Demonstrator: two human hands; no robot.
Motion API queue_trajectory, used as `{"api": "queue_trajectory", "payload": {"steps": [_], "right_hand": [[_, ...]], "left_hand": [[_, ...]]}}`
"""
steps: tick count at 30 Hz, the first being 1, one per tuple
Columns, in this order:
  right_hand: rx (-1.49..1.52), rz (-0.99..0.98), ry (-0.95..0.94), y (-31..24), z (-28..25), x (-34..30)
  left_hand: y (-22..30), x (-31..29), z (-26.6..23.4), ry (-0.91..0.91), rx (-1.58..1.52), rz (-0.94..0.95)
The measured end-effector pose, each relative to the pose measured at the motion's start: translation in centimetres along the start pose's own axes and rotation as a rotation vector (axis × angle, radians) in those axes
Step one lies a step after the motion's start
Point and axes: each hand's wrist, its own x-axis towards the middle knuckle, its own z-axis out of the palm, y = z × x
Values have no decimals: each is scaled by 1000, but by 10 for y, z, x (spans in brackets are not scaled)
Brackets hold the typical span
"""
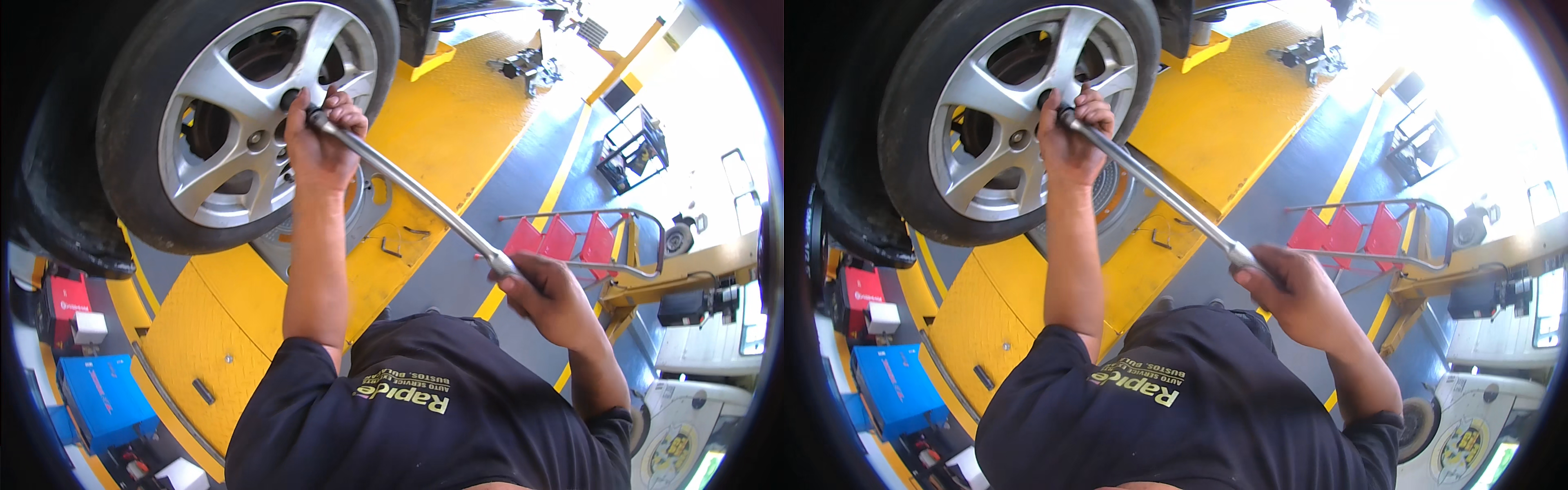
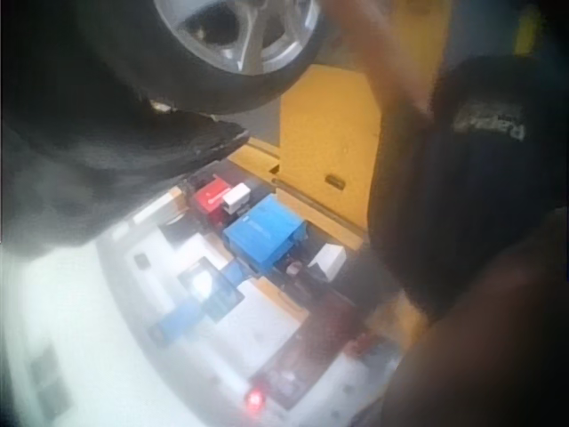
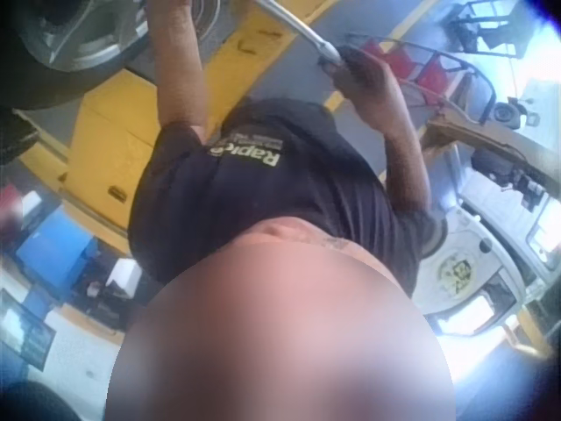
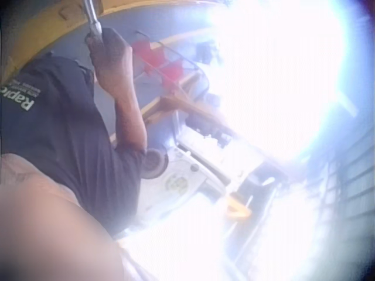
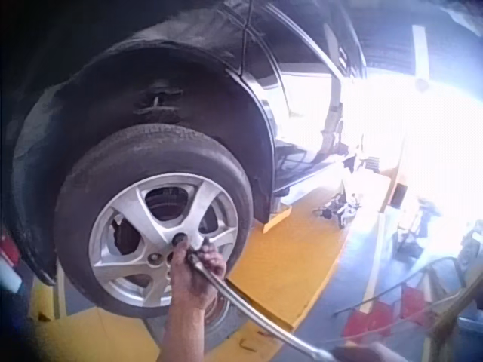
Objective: The person uses a torque wrench to loosen and remove lug nuts from a car wheel, then removes the wheel and places it on the floor. The person then uses a socket wrench to remove a bolt from the brake assembly.
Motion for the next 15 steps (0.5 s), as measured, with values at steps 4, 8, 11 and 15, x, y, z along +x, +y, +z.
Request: {"api": "queue_trajectory", "payload": {"steps": [4, 8, 11, 15], "right_hand": [[-500, -448, 467, 7, 18, -6], [-272, -177, 226, 8, 16, -8], [212, 189, -246, 8, 5, -3], [-342, -204, 182, 10, 10, -7]], "left_hand": [[13, -10, 5, 237, 281, 230], [17, 7, 5, -151, 10, -118], [9, 15, 2, -198, -92, -68], [7, 0, 4, 147, 177, 97]]}}
